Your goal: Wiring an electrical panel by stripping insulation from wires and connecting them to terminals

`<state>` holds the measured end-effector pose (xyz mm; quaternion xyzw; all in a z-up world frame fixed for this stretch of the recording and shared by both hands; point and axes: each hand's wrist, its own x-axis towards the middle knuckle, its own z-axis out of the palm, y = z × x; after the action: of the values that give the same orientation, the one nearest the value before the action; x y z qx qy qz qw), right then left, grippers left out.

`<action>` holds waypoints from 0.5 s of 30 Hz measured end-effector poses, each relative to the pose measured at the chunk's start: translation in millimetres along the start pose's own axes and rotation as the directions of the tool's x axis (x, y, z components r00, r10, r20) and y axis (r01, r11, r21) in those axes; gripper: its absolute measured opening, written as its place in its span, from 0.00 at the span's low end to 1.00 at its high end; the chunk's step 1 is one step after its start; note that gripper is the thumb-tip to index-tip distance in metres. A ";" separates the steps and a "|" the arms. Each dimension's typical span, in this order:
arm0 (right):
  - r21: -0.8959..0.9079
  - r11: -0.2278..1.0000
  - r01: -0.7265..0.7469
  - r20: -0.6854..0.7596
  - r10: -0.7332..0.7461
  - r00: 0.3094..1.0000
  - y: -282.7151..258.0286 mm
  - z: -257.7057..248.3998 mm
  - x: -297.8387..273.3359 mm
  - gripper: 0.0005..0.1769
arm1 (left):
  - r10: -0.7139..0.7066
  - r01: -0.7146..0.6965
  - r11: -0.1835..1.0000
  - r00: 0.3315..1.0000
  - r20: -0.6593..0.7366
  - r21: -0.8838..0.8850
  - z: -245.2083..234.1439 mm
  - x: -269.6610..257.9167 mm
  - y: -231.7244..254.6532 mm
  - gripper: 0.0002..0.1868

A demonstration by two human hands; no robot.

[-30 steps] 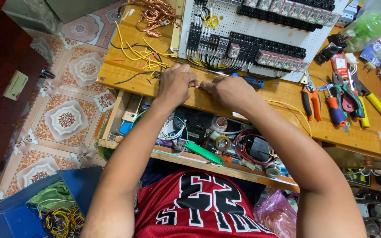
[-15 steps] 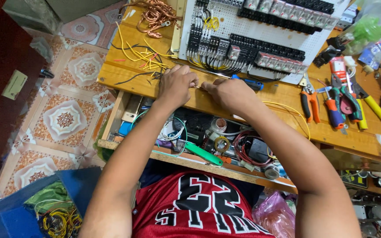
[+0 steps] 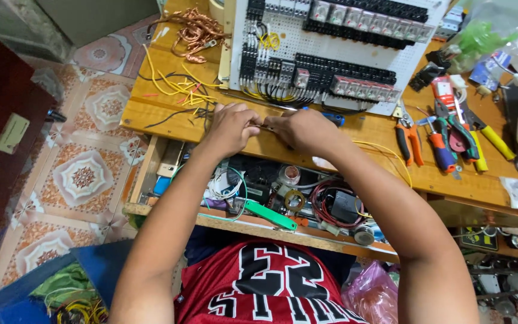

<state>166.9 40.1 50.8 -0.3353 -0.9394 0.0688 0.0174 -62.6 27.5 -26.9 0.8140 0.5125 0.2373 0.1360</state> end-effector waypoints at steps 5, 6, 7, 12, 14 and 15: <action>0.029 1.000 0.007 -0.014 -0.006 1.000 2.9 0.1 -2.0 0.16 | 0.059 -0.054 0.997 0.994 -0.094 0.050 4.6 0.5 -1.8 0.03; 0.039 0.999 0.007 -0.011 -0.006 1.000 5.8 1.7 -2.4 0.16 | 0.086 -0.082 0.996 0.988 -0.125 0.033 1.4 -0.6 0.8 0.03; 0.041 0.999 0.008 -0.009 -0.008 1.000 7.3 3.9 -2.1 0.16 | 0.083 -0.079 0.996 0.989 -0.123 0.032 3.1 -1.0 1.5 0.03; 0.021 0.999 -0.042 -0.004 0.042 0.999 7.5 10.4 -3.8 0.16 | 0.200 -0.170 0.975 0.952 -0.230 0.142 12.8 -3.3 -2.0 0.06; 0.019 0.999 -0.046 -0.012 0.047 0.999 -6.4 -1.7 -5.1 0.16 | 0.210 -0.172 0.970 0.949 -0.233 0.173 19.8 -2.5 -7.5 0.06; 0.013 0.999 -0.050 -0.019 0.050 0.999 -13.3 -7.5 -6.0 0.15 | 0.220 -0.173 0.964 0.946 -0.239 0.204 23.7 -2.3 -10.1 0.06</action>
<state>163.7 27.0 60.2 -0.3592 -0.9301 0.0720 0.0270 -58.8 30.4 -52.3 0.8320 0.4610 0.3069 -0.0308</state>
